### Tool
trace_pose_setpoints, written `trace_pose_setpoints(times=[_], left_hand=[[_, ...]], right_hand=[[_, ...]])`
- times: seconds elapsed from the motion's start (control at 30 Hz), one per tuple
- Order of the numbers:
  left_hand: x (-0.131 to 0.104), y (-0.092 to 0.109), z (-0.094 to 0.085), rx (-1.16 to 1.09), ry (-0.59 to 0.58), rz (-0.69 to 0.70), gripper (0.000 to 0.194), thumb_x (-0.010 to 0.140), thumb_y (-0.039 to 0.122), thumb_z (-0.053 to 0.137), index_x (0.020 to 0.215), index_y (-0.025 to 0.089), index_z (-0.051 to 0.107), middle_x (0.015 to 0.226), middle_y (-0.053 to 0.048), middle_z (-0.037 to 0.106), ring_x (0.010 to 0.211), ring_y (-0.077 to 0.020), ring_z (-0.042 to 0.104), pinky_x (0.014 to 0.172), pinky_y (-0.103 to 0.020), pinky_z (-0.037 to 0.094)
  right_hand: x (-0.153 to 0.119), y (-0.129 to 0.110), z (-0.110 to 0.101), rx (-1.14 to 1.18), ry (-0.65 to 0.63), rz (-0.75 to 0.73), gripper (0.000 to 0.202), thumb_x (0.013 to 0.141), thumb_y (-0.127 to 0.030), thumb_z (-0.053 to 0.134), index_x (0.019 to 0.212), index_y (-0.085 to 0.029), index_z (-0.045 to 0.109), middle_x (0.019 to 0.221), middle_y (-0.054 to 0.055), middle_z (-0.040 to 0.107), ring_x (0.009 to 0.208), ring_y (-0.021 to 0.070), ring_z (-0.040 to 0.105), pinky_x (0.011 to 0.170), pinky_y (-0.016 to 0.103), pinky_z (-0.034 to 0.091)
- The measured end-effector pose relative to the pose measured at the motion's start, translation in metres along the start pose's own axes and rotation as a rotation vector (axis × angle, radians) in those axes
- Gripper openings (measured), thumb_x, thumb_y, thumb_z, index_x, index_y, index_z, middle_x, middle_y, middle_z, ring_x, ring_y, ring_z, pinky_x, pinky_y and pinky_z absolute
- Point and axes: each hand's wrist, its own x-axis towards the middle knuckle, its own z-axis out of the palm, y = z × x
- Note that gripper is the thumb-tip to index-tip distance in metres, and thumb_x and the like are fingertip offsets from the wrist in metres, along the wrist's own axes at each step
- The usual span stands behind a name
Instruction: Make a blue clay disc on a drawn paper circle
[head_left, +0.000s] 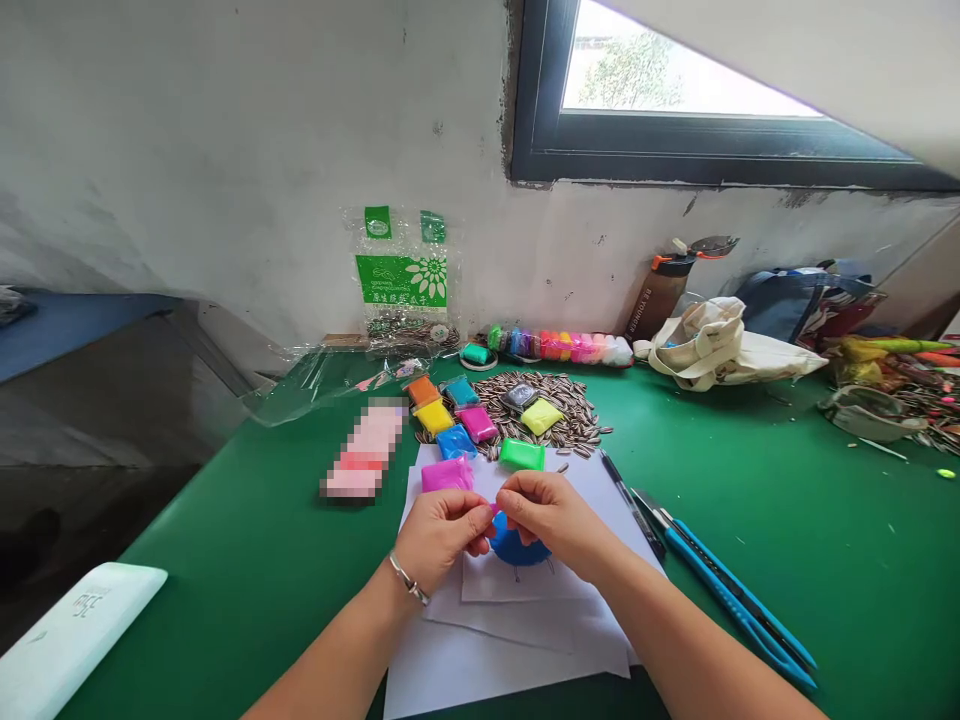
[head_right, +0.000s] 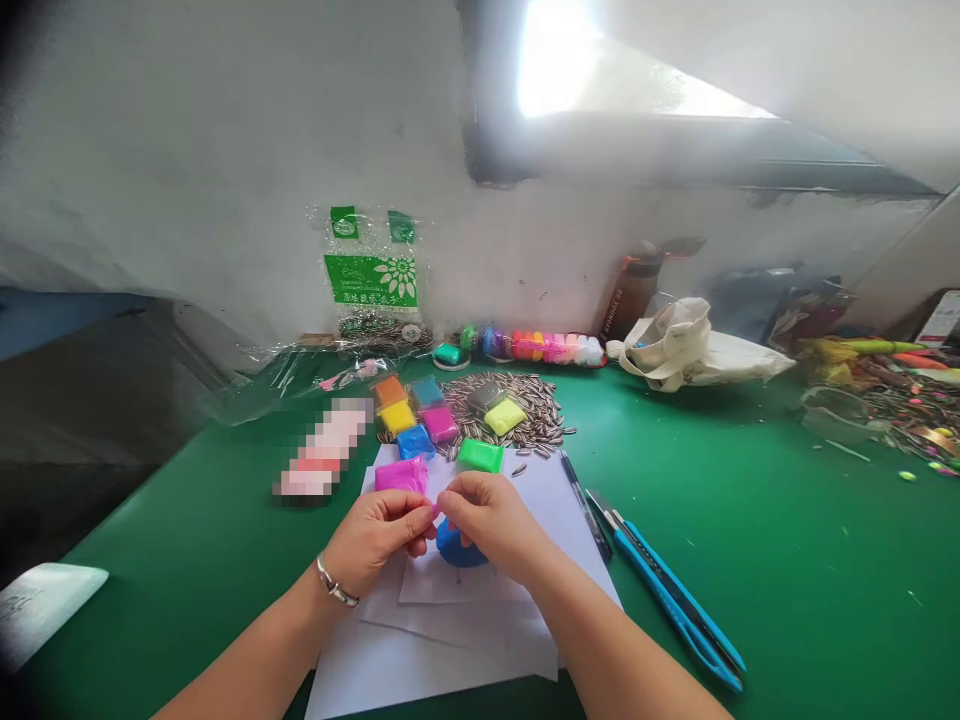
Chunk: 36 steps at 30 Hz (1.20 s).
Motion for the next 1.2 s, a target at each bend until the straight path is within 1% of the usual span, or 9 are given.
trace_pose_setpoints(times=[0.17,0.33,0.47,0.57,0.67,0.87,0.97,1.03,1.2], left_hand=[[-0.0008,0.0001,0.0011,0.013,-0.001,-0.007,0.043,0.056,0.052,0.078,0.065,0.011,0.068,0.055,-0.002,0.064,0.045,-0.0095,0.055,0.047,-0.02,0.044],[0.0001,-0.0038,-0.0002,-0.067,-0.028,-0.045,0.048,0.058,0.056,0.076,0.073,0.011,0.068,0.066,-0.005,0.068,0.051,-0.0119,0.06,0.051,-0.023,0.047],[0.0002,-0.0007,-0.0011,0.017,-0.038,-0.006,0.043,0.059,0.053,0.076,0.066,0.012,0.067,0.058,-0.003,0.064,0.047,-0.01,0.055,0.048,-0.022,0.044],[-0.0009,0.0021,-0.0006,0.052,-0.027,0.007,0.044,0.057,0.055,0.076,0.063,0.011,0.067,0.054,-0.002,0.062,0.044,-0.0094,0.052,0.046,-0.022,0.042],[-0.0017,0.0017,0.0002,0.028,-0.022,-0.012,0.047,0.055,0.056,0.077,0.063,0.011,0.066,0.054,-0.003,0.063,0.044,-0.0096,0.053,0.046,-0.022,0.042],[0.0003,-0.0038,-0.0011,-0.094,-0.018,-0.056,0.051,0.061,0.06,0.072,0.07,0.011,0.066,0.065,-0.005,0.067,0.048,-0.0108,0.058,0.049,-0.023,0.044],[0.0005,-0.0033,-0.003,-0.031,-0.043,-0.041,0.046,0.06,0.055,0.075,0.07,0.011,0.067,0.064,-0.005,0.066,0.048,-0.0105,0.057,0.048,-0.022,0.043],[-0.0003,-0.0013,-0.0039,0.033,-0.069,-0.028,0.043,0.06,0.052,0.076,0.066,0.011,0.067,0.059,-0.003,0.065,0.046,-0.0097,0.055,0.047,-0.021,0.041],[-0.0027,0.0032,-0.0036,0.095,-0.085,-0.015,0.044,0.059,0.055,0.074,0.063,0.012,0.067,0.053,-0.001,0.061,0.043,-0.009,0.051,0.045,-0.021,0.038]], right_hand=[[-0.0006,0.0006,0.0018,-0.008,-0.025,0.015,0.018,0.076,-0.03,0.055,0.067,-0.015,0.057,0.055,-0.003,0.05,0.049,0.0076,0.044,0.044,0.019,0.033],[0.0004,-0.0024,0.0002,0.03,-0.001,0.021,0.017,0.074,-0.027,0.055,0.061,-0.015,0.055,0.05,-0.004,0.047,0.046,0.0066,0.041,0.042,0.018,0.029],[0.0013,0.0011,-0.0012,0.053,-0.046,0.019,0.022,0.077,-0.034,0.057,0.066,-0.015,0.061,0.058,-0.002,0.056,0.046,0.0062,0.043,0.043,0.019,0.03],[0.002,0.0059,-0.0006,0.03,-0.068,0.034,0.024,0.076,-0.038,0.06,0.072,-0.015,0.063,0.064,0.0,0.06,0.047,0.0063,0.045,0.043,0.019,0.03],[0.0022,0.0069,0.0003,0.037,-0.061,0.041,0.023,0.074,-0.037,0.063,0.071,-0.014,0.062,0.059,-0.002,0.056,0.047,0.0065,0.045,0.043,0.019,0.03],[0.002,0.0004,-0.0008,0.105,-0.045,0.062,0.021,0.072,-0.034,0.063,0.065,-0.014,0.059,0.052,-0.004,0.051,0.044,0.0054,0.04,0.041,0.018,0.027],[0.002,-0.0006,-0.0027,0.141,-0.04,0.062,0.023,0.07,-0.035,0.065,0.064,-0.013,0.059,0.051,-0.004,0.05,0.044,0.0054,0.04,0.041,0.018,0.027],[0.0017,0.0002,-0.0037,0.146,-0.065,0.069,0.026,0.07,-0.038,0.066,0.067,-0.013,0.062,0.055,-0.002,0.054,0.044,0.0054,0.041,0.042,0.019,0.027],[0.0014,0.0039,-0.003,0.165,-0.141,0.055,0.028,0.072,-0.04,0.065,0.078,-0.012,0.067,0.064,0.001,0.06,0.045,0.0049,0.042,0.043,0.019,0.029]])
